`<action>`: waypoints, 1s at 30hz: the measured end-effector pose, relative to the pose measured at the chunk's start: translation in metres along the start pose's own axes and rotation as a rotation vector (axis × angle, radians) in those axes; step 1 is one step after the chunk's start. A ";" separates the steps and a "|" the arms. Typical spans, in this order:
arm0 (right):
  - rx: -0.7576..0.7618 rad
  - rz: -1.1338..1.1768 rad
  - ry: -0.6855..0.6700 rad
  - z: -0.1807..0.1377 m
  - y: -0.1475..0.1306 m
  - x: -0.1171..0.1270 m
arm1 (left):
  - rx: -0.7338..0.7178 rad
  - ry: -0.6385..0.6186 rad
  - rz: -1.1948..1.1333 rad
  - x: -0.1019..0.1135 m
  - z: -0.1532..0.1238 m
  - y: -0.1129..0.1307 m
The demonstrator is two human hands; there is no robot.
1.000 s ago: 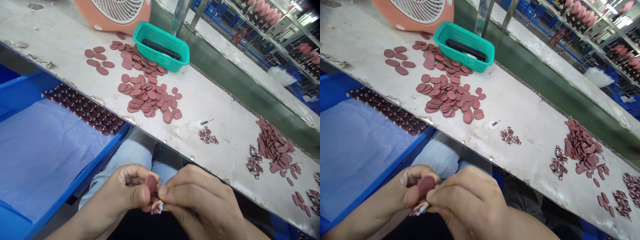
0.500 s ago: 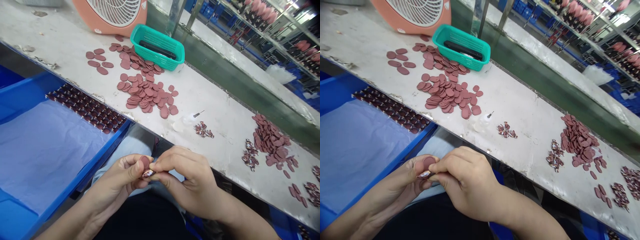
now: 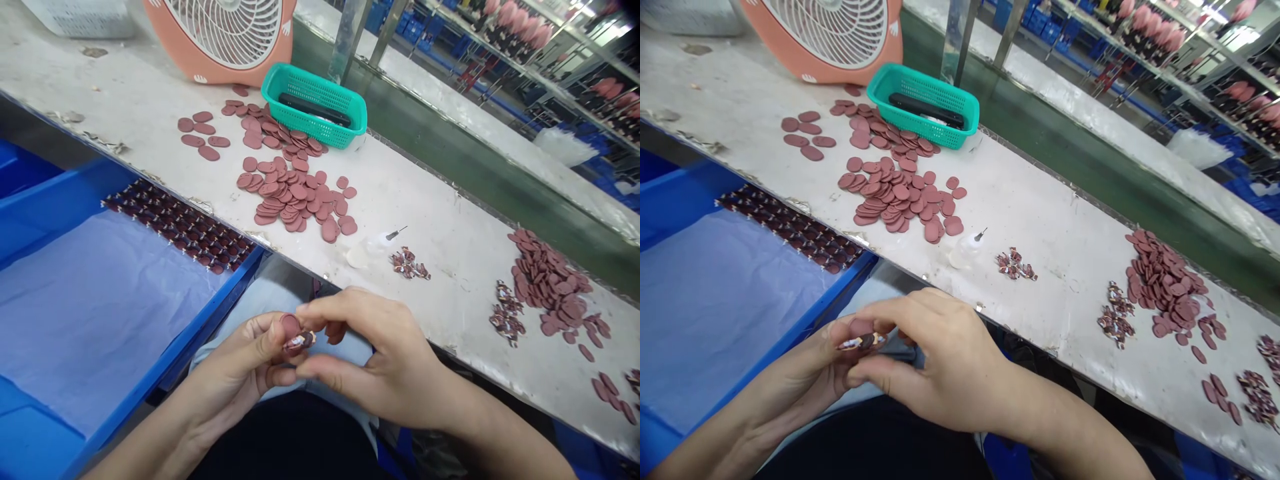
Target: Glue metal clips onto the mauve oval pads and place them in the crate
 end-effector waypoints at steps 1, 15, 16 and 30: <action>-0.007 0.011 0.024 0.000 0.001 0.002 | 0.011 -0.016 -0.014 0.001 0.002 0.000; -0.195 0.130 -0.025 0.003 0.027 -0.011 | 0.055 -0.005 -0.057 0.015 0.017 0.000; -0.205 0.135 -0.028 0.004 0.028 -0.011 | 0.052 -0.005 -0.046 0.016 0.017 0.001; 0.150 -0.244 0.350 0.011 0.037 -0.057 | -0.438 0.347 0.009 0.049 0.015 0.025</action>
Point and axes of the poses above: each hand's wrist, its own z-axis towards the middle knuckle, its own x-axis out of the back of the hand, y = z × x, the point moved 4 cm from there along z, towards the middle knuckle, and after that the axes turned 6 degrees about y, right-handed, at the moved point
